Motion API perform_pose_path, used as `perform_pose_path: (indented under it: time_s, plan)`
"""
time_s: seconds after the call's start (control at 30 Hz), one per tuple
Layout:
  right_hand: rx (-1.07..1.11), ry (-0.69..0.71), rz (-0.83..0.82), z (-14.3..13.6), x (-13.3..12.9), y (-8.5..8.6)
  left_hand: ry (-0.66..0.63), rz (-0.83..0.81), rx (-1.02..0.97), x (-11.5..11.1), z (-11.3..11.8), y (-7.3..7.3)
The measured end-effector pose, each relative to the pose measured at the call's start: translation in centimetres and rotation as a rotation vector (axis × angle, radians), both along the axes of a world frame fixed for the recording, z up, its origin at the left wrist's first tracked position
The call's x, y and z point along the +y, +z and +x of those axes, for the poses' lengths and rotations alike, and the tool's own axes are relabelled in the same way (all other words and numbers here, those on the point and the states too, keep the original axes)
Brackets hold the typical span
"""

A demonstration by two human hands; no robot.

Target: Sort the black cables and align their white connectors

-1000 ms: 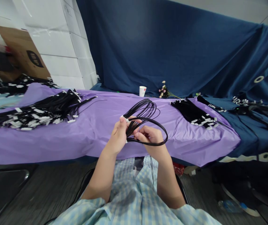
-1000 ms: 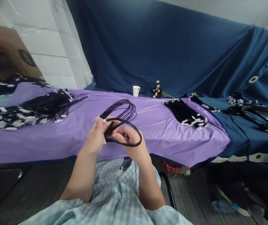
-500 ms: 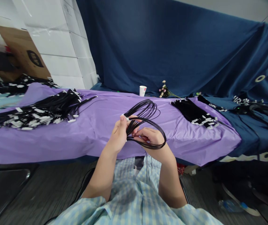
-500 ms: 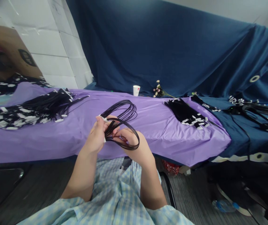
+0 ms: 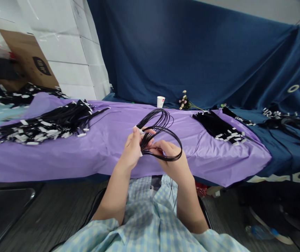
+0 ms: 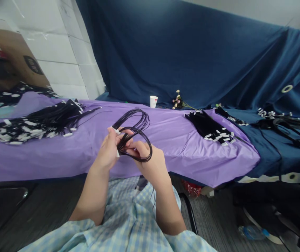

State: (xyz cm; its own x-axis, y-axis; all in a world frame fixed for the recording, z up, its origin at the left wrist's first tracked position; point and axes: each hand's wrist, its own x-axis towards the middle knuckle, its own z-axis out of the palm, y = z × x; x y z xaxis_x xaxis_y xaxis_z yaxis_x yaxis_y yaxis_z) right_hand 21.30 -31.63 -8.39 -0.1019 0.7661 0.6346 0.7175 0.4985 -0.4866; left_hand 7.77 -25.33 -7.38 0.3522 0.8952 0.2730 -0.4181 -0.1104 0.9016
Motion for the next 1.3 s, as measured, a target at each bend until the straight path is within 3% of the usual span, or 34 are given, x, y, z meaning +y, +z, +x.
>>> perform_pose_path:
  time_s: [0.53, 0.87, 1.03, 1.3]
  plan:
    - [0.49, 0.186, -0.262, 2.5, -1.1, 0.3, -0.111, -0.073, -0.11, -0.7, 0.3, 0.7]
    - [0.75, 0.137, -0.277, 1.8, -1.6, 1.2, -0.181, 0.112, -0.055, -0.2, 0.4, -0.7]
    - [0.719, 0.222, -0.337, 2.1, -1.8, 0.9, -0.14, 0.055, -0.076, -0.3, 0.3, -0.3]
    - [0.514, 0.185, -0.221, 2.1, -2.0, 1.1, -0.122, -0.031, -0.094, -0.7, 0.3, 0.3]
